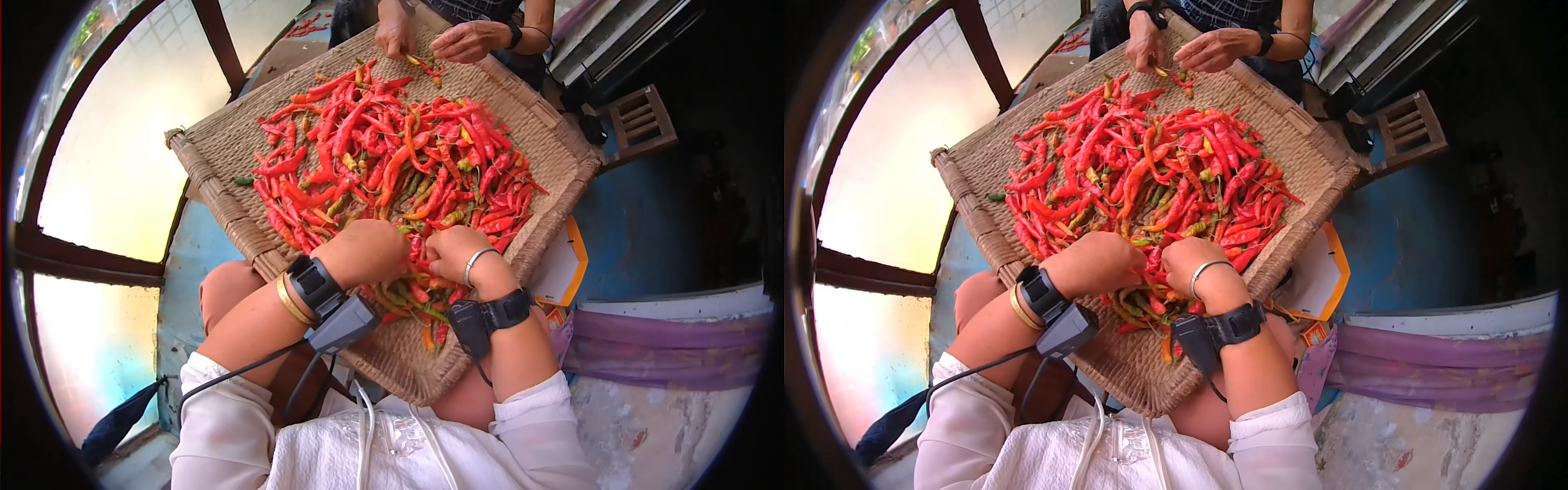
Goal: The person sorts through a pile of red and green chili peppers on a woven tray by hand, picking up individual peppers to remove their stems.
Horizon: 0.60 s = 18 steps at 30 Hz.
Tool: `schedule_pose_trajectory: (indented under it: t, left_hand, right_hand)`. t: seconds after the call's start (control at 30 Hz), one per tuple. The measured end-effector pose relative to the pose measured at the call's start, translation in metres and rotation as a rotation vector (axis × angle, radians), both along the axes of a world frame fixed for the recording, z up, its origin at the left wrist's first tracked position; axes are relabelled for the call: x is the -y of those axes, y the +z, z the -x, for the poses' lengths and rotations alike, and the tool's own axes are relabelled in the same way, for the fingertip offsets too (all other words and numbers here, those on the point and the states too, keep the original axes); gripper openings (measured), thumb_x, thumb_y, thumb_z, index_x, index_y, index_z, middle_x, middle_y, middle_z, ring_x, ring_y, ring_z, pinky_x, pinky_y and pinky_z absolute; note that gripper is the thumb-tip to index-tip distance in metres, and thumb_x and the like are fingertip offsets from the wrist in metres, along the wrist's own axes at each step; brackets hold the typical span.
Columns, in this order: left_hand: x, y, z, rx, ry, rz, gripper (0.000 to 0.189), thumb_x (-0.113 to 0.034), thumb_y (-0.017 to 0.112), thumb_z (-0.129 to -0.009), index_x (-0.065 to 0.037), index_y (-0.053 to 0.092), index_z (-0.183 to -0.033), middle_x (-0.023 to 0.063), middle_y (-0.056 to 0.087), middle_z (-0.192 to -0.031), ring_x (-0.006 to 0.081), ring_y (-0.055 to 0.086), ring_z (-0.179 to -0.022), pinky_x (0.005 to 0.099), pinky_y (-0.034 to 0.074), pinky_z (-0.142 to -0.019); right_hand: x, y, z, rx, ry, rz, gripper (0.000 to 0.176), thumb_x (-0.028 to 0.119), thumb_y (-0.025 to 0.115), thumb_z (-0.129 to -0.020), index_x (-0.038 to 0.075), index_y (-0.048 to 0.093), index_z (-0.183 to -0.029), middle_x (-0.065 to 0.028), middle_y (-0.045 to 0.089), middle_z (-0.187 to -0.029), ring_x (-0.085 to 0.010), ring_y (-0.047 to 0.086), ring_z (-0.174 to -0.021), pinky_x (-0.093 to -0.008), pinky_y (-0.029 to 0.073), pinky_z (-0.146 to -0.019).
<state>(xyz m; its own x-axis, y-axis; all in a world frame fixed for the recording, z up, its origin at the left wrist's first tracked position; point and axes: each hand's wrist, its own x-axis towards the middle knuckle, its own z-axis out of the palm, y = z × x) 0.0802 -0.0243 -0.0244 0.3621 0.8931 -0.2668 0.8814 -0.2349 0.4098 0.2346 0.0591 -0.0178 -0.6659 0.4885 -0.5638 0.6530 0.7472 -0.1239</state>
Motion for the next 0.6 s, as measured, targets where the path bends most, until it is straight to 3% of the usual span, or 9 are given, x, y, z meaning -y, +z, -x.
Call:
schedule_pose_trajectory:
  t: [0.1, 0.2, 0.27, 0.33, 0.4, 0.47, 0.5, 0.57, 0.6]
  left_hand:
    - [0.0, 0.007, 0.001, 0.042, 0.068, -0.021, 0.027, -0.032, 0.059, -0.075, -0.005, 0.059, -0.079, 0.016, 0.058, -0.066, 0.0333, 0.058, -0.066, 0.0431, 0.045, -0.06]
    - [-0.001, 0.005, -0.003, 0.164, 0.158, -0.089, 0.032, -0.035, 0.059, -0.077, -0.003, 0.057, -0.079, 0.017, 0.058, -0.067, 0.0346, 0.057, -0.065, 0.043, 0.044, -0.059]
    - [-0.001, 0.004, -0.004, 0.279, 0.239, -0.156, 0.033, -0.035, 0.06, -0.077, -0.002, 0.056, -0.079, 0.0173, 0.058, -0.068, 0.0354, 0.056, -0.065, 0.0424, 0.044, -0.058]
    - [-0.003, 0.005, -0.002, 0.474, 0.329, -0.205, 0.032, -0.03, 0.062, -0.078, 0.001, 0.054, -0.082, 0.0152, 0.055, -0.063, 0.0278, 0.057, -0.059, 0.0371, 0.043, -0.054]
    - [-0.005, 0.007, 0.001, 0.53, 0.37, -0.14, 0.03, -0.027, 0.062, -0.079, 0.002, 0.054, -0.084, 0.012, 0.055, -0.061, 0.0215, 0.055, -0.057, 0.0337, 0.043, -0.053]
    - [-0.006, 0.015, 0.008, 0.584, 0.409, -0.081, 0.028, -0.024, 0.063, -0.079, 0.002, 0.054, -0.085, 0.0088, 0.054, -0.06, 0.0153, 0.054, -0.056, 0.0303, 0.043, -0.052]
    - [-0.007, 0.022, 0.014, 0.64, 0.45, 0.052, 0.026, -0.023, 0.061, -0.081, 0.002, 0.054, -0.086, 0.0057, 0.054, -0.06, 0.011, 0.052, -0.057, 0.0278, 0.042, -0.051]
    - [-0.01, 0.025, 0.024, 0.723, 0.524, 0.177, 0.022, -0.022, 0.056, -0.085, 0.0, 0.055, -0.09, -0.0005, 0.057, -0.067, 0.0066, 0.051, -0.058, 0.0226, 0.043, -0.053]
    - [-0.011, 0.028, 0.028, 0.721, 0.523, 0.179, 0.022, -0.022, 0.056, -0.085, 0.0, 0.055, -0.09, -0.0005, 0.057, -0.067, 0.0066, 0.051, -0.058, 0.0226, 0.043, -0.053]
  right_hand:
    - [-0.01, 0.0, -0.007, -0.362, -0.144, 0.104, 0.011, 0.014, 0.059, -0.068, 0.005, 0.059, -0.072, -0.0075, 0.06, -0.062, -0.0177, 0.059, -0.057, -0.0309, 0.046, -0.055]
    - [-0.017, 0.002, -0.009, -0.613, -0.28, 0.145, 0.01, 0.013, 0.061, -0.07, 0.004, 0.057, -0.07, -0.0039, 0.058, -0.061, -0.012, 0.056, -0.054, -0.0275, 0.044, -0.051]
    - [-0.014, 0.006, -0.008, -0.674, -0.409, 0.311, 0.008, 0.01, 0.06, -0.074, 0.003, 0.056, -0.073, -0.0002, 0.056, -0.06, -0.0068, 0.051, -0.051, -0.0219, 0.041, -0.047]
    - [-0.006, 0.02, -0.004, -0.785, -0.632, 0.679, 0.006, 0.009, 0.057, -0.079, 0.003, 0.056, -0.079, 0.0011, 0.055, -0.062, -0.0042, 0.049, -0.05, -0.0187, 0.039, -0.045]
    - [-0.007, 0.016, -0.005, -0.836, -0.594, 0.68, 0.007, 0.01, 0.056, -0.082, 0.003, 0.055, -0.084, 0.0017, 0.054, -0.061, -0.002, 0.046, -0.048, -0.0164, 0.037, -0.044]
    - [-0.012, 0.017, -0.009, -0.841, -0.615, 0.597, 0.015, 0.017, 0.059, -0.078, 0.002, 0.059, -0.081, -0.0048, 0.06, -0.066, -0.0129, 0.057, -0.057, -0.0255, 0.045, -0.05]
    - [-0.014, 0.014, -0.013, -0.843, -0.614, 0.597, 0.015, 0.017, 0.059, -0.078, 0.002, 0.059, -0.081, -0.0048, 0.06, -0.066, -0.0129, 0.057, -0.057, -0.0255, 0.045, -0.05]
    - [-0.016, 0.004, -0.02, -0.442, -0.161, 0.191, 0.022, 0.02, 0.064, -0.072, 0.003, 0.059, -0.085, -0.0076, 0.063, -0.072, -0.0173, 0.06, -0.061, -0.0276, 0.047, -0.057]
    - [-0.011, 0.006, -0.019, -0.443, -0.163, 0.192, 0.022, 0.02, 0.064, -0.072, 0.003, 0.059, -0.085, -0.0076, 0.063, -0.072, -0.0173, 0.06, -0.061, -0.0276, 0.047, -0.057]
